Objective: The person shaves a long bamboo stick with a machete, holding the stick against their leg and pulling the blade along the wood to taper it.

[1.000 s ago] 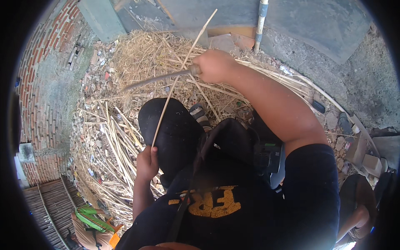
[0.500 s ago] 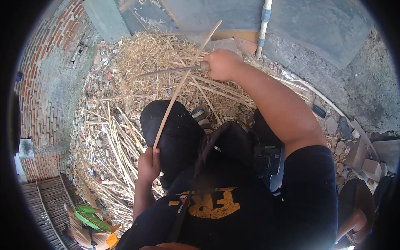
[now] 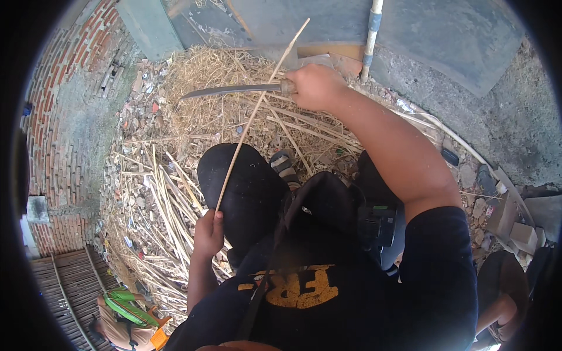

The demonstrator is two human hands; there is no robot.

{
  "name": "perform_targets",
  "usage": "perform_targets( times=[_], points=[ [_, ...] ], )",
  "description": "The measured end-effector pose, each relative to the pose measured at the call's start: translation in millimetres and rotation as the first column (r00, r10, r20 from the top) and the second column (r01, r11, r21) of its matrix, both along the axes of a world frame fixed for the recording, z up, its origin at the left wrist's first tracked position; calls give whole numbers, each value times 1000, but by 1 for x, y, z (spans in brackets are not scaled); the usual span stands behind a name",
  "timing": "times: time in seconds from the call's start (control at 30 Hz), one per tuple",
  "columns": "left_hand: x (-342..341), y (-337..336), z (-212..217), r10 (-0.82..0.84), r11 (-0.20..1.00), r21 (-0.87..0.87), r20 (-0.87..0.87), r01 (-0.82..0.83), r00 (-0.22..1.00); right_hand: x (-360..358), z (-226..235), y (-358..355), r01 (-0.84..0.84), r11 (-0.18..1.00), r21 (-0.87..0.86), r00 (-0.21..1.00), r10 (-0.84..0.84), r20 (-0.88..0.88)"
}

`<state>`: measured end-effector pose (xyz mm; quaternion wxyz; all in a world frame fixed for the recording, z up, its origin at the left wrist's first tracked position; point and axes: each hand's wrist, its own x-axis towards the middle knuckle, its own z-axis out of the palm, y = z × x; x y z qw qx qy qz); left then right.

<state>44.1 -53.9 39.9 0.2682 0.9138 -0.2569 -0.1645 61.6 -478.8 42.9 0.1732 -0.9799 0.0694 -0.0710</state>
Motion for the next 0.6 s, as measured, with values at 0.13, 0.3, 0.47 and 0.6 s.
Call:
perform_targets(
  times=[0.13,0.3,0.47,0.6],
  points=[
    [2,0,0,34,999,27,-42,-33,999,-3,12,20,-114,993,4,993,114,-39],
    [-1,-10,5,14,999,45,11,-14,1000,4,-12,-9,22,996,86,999,-20,-26],
    [0,0,2,25,999,45,5,-26,1000,0,11,11,4,1000,-19,998,-5,-68],
    [5,-1,4,13,1000,-1,-70,-13,997,-10,24,34,-161,987,-16,980,158,-123]
  ],
)
